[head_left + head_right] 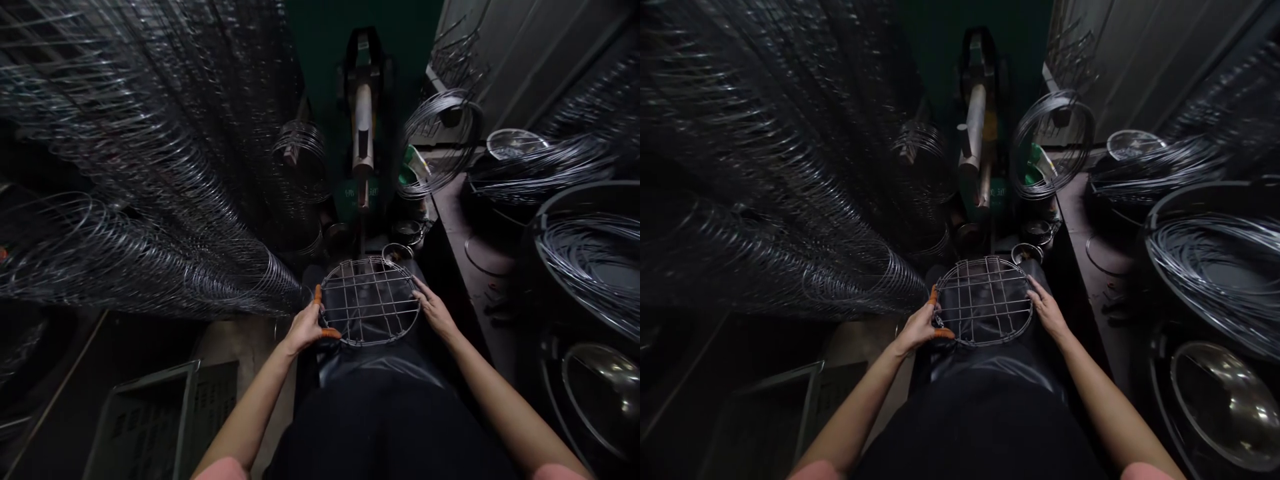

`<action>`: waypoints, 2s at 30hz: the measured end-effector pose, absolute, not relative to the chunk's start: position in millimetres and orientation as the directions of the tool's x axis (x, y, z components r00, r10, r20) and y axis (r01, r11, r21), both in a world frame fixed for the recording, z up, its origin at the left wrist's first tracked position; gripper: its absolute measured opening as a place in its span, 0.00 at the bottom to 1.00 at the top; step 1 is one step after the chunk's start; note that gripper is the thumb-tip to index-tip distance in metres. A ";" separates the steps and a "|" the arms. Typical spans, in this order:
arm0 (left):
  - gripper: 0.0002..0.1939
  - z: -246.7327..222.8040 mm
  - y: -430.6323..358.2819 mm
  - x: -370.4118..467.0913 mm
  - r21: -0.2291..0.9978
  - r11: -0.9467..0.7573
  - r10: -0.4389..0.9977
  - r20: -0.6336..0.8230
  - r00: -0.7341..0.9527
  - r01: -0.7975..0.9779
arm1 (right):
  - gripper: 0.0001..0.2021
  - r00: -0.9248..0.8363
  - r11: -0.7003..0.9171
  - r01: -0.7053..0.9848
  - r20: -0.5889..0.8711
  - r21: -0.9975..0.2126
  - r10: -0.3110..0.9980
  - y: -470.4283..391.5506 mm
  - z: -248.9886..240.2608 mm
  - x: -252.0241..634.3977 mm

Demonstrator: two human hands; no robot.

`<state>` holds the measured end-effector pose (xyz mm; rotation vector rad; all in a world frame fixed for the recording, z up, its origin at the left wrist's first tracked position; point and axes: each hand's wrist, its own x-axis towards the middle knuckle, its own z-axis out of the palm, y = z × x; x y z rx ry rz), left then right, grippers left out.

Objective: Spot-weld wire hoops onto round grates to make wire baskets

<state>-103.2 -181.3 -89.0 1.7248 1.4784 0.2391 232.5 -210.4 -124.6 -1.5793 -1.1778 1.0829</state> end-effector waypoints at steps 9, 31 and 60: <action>0.66 -105.4 -181.5 -117.9 0.816 0.024 0.865 -0.306 0.397 0.577 | 0.27 0.288 -0.200 0.281 -0.116 -0.939 0.951 -238.8 -113.5 212.8; 0.18 -15.9 -156.4 -79.9 0.702 0.219 0.971 -0.222 0.084 -0.678 | 0.25 0.290 -0.030 0.463 0.120 -0.886 0.949 -199.2 -7.4 191.0; 0.28 -66.1 -160.0 -102.6 0.894 0.084 0.945 -0.211 0.249 0.440 | 0.23 0.309 -0.168 0.411 -0.036 -0.896 0.950 -217.2 -62.9 212.2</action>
